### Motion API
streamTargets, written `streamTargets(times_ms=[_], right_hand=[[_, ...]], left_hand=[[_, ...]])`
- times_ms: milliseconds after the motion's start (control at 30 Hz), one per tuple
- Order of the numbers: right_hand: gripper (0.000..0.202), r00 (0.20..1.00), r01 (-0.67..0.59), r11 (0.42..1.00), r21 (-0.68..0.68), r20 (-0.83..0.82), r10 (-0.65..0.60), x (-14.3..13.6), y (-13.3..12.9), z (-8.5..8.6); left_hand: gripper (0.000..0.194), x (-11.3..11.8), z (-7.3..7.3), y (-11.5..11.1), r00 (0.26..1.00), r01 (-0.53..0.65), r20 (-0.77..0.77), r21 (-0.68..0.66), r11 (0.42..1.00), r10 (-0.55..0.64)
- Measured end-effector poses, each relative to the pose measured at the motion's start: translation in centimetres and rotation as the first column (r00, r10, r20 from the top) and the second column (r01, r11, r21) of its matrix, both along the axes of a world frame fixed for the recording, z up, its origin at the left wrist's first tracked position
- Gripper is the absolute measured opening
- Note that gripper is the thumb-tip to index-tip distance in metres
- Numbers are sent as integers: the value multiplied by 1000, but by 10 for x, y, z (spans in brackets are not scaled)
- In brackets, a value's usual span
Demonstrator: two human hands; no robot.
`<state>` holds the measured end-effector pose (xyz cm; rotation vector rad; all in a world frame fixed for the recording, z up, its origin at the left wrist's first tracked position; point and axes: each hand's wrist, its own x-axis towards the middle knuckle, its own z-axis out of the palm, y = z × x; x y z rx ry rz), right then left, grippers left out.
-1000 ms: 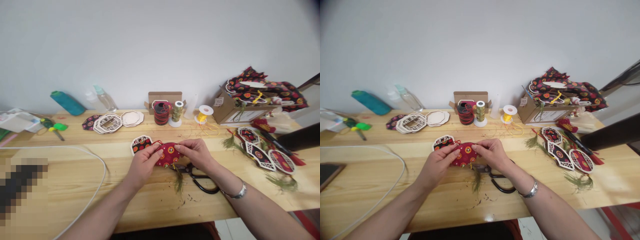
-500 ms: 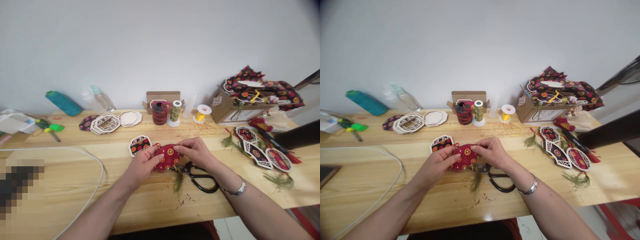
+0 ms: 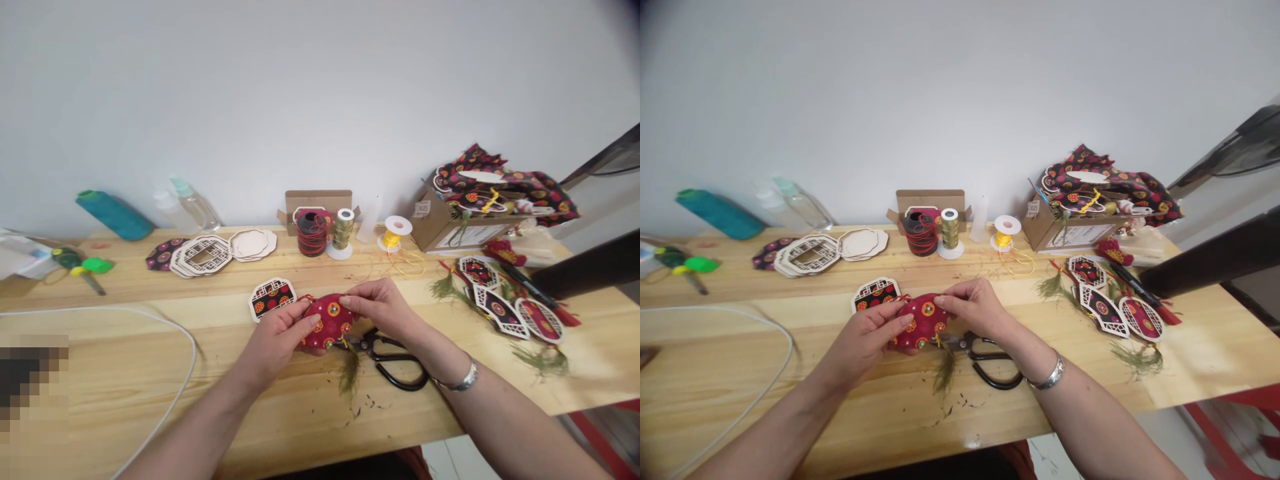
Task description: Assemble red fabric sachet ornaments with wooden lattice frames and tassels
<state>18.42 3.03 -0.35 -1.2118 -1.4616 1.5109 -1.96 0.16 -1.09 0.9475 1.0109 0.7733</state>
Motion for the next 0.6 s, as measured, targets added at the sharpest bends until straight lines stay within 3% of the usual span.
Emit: streamTargets(times_ms=[600], right_hand=[[33, 1000, 6, 1000, 11, -7, -5, -1, 1, 2]], left_hand=[[41, 0, 2, 0, 1000, 4, 27, -34, 999, -3]])
